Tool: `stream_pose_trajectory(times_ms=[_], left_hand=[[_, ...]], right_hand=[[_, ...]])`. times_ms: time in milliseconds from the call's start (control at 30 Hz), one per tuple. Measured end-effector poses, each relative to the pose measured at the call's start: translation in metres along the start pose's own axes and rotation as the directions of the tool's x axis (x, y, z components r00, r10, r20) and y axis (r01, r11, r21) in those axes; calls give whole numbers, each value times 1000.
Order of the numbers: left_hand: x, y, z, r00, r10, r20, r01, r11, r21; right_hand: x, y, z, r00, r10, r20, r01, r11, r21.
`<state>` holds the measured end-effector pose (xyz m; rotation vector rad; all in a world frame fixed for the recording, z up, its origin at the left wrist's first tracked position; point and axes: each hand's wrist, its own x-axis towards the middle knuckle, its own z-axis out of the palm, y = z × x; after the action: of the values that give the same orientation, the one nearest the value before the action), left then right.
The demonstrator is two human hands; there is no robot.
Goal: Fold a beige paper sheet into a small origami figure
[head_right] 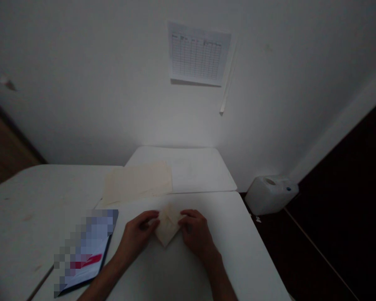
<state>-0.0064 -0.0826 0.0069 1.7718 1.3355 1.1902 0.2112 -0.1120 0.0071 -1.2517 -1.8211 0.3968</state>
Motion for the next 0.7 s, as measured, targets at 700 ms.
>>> stream_pose_trajectory(times_ms=[700], left_hand=[[-9, 24, 4, 982, -107, 154, 153, 932, -329]], right_hand=[[8, -13, 6, 879, 432, 202, -457, 641, 616]])
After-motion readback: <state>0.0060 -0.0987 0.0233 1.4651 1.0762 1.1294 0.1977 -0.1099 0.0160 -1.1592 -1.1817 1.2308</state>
